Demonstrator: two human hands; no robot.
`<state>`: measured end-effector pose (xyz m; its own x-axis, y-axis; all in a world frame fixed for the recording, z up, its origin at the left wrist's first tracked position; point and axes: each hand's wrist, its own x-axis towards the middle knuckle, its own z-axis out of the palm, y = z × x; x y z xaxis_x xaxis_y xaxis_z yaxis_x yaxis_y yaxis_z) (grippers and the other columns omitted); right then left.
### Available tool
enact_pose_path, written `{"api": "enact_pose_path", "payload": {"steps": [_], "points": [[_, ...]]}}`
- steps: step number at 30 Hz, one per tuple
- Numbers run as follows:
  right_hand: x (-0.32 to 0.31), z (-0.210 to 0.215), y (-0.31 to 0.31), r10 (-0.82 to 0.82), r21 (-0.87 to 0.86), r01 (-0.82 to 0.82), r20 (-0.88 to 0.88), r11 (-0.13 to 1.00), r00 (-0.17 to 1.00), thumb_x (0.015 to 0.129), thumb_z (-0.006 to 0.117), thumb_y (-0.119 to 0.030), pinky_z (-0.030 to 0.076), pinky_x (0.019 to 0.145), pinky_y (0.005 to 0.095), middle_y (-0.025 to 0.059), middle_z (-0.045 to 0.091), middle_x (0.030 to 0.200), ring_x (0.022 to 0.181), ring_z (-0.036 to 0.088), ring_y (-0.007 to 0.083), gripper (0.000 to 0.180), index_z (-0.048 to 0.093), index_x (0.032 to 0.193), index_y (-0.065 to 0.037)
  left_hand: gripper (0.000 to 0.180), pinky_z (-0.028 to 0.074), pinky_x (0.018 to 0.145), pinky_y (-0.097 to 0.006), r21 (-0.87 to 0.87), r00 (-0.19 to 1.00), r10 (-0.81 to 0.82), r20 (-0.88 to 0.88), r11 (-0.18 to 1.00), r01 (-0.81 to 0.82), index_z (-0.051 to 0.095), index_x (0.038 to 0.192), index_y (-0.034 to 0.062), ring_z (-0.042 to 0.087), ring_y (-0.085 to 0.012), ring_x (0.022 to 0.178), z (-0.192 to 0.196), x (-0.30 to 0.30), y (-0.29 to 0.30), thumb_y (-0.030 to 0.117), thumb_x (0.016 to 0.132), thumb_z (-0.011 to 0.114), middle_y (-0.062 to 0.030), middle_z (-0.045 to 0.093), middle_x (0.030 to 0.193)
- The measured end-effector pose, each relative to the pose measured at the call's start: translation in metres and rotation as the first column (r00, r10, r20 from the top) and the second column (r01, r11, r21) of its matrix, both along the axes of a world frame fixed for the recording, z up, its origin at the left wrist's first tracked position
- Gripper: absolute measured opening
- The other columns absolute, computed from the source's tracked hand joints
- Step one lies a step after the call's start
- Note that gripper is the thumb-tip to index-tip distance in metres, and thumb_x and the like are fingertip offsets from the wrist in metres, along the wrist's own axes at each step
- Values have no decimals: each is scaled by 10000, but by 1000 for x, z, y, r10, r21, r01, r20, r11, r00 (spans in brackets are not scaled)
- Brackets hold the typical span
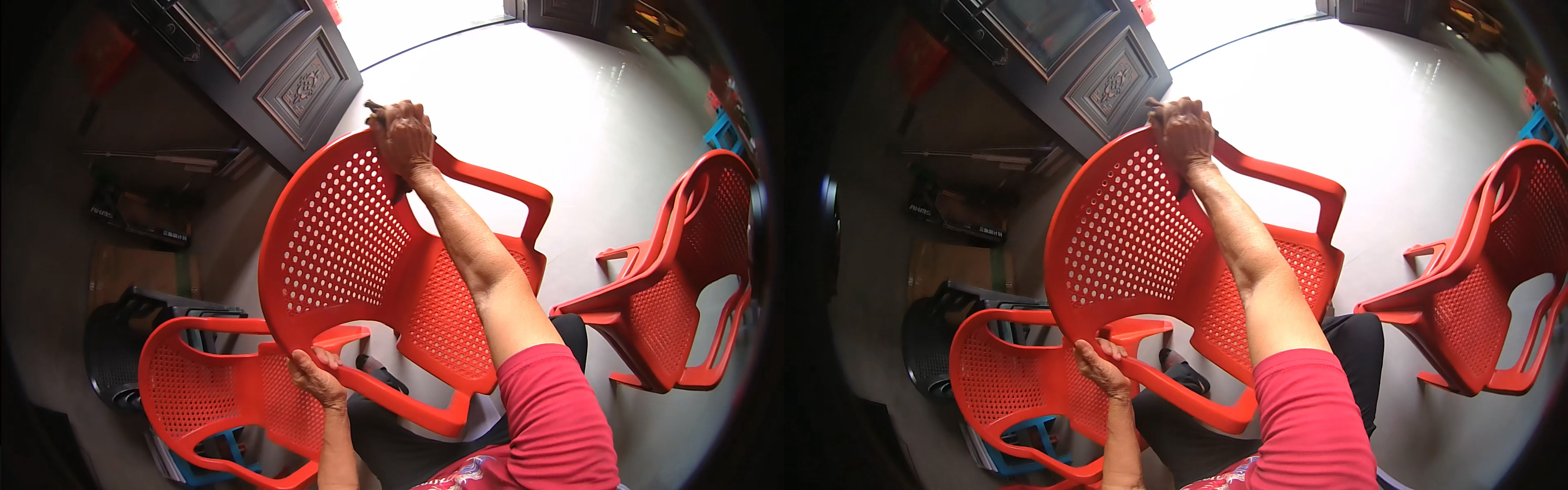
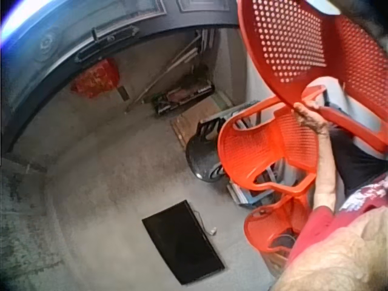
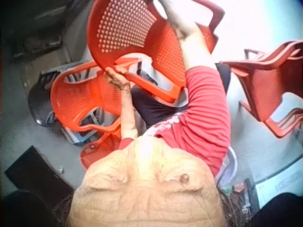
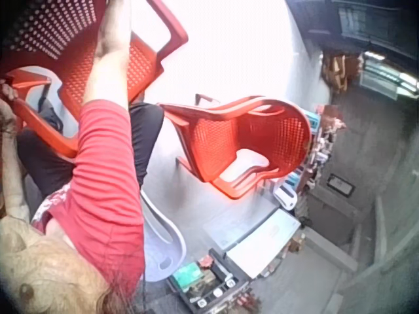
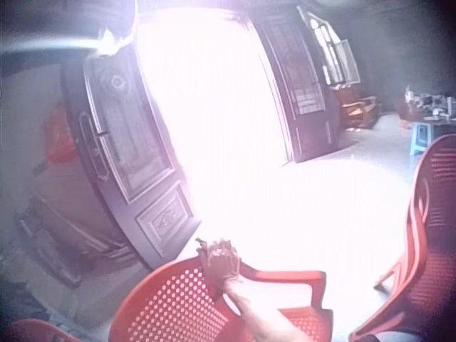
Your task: The person wipes a red plastic chair with a dark cloth, cleaning the seat, backrest, and legs. They rotate the chair to access different sides and continue wiping until the chair appears clean.
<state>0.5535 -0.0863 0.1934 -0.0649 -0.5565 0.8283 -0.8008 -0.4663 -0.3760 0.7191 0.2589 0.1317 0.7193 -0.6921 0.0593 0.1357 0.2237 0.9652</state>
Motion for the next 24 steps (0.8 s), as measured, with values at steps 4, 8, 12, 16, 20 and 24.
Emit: {"api": "enact_pose_path", "payload": {"steps": [4, 8, 12, 16, 20, 24], "points": [[-80, -51, 10, -136, 287, 241, -343, 927, 929, 922, 456, -459, 410, 778, 392, 93, 532, 927, 918, 492, 239, 398, 565, 917, -76, 331, 408, 425, -228, -32, 1000, 10, -15, 999, -10, 451, 877, 103, 430, -85, 459, 5, -4, -4, 421, 931, 525, 15, 441, 584], [-133, -74, 56, -132, 154, 249, -533, 956, 836, 894, 501, -434, 411, 773, 400, 73, 549, 993, 964, 492, 226, 378, 539, 1033, -84, 307, 416, 413, -227, -32, 1000, 13, 13, 999, -13, 462, 916, 103, 435, -76, 451, 6, 0, -4, 404, 937, 521, 13, 457, 605], [-171, -84, 83, -276, 176, 378, -425, 909, 862, 872, 545, -412, 398, 753, 402, 81, 541, 982, 937, 492, 234, 339, 531, 971, -88, 316, 414, 407, -227, -9, 998, 2, 57, 1000, -2, 467, 941, 114, 422, -71, 446, 2, 2, -3, 422, 926, 535, 13, 441, 597], [-189, -91, 96, -567, 268, 602, -204, 752, 798, 885, 546, -410, 455, 649, 417, 120, 556, 935, 872, 533, 261, 344, 551, 906, -66, 325, 410, 410, -224, -17, 1000, 11, 28, 1000, -10, 488, 961, 114, 413, -70, 445, -2, 9, -2, 432, 919, 544, 15, 431, 590], [-215, -110, 86, -700, 485, 538, 255, 689, 667, 933, 437, -418, 492, 701, 462, 187, 596, 945, 894, 566, 347, 435, 581, 917, -8, 330, 406, 412, -224, -24, 999, -12, 41, 1000, 13, 499, 978, 114, 407, -71, 444, -1, 2, -3, 434, 917, 547, 16, 424, 585], [-214, -133, 103, -565, 519, 230, 709, 823, 423, 950, 346, -442, 455, 829, 457, 258, 625, 960, 952, 600, 359, 547, 595, 962, 45, 327, 405, 417, -229, -19, 999, -15, 34, 1000, 16, 498, 992, 116, 404, -73, 446, 4, 2, -1, 433, 921, 540, 18, 413, 580]]}}
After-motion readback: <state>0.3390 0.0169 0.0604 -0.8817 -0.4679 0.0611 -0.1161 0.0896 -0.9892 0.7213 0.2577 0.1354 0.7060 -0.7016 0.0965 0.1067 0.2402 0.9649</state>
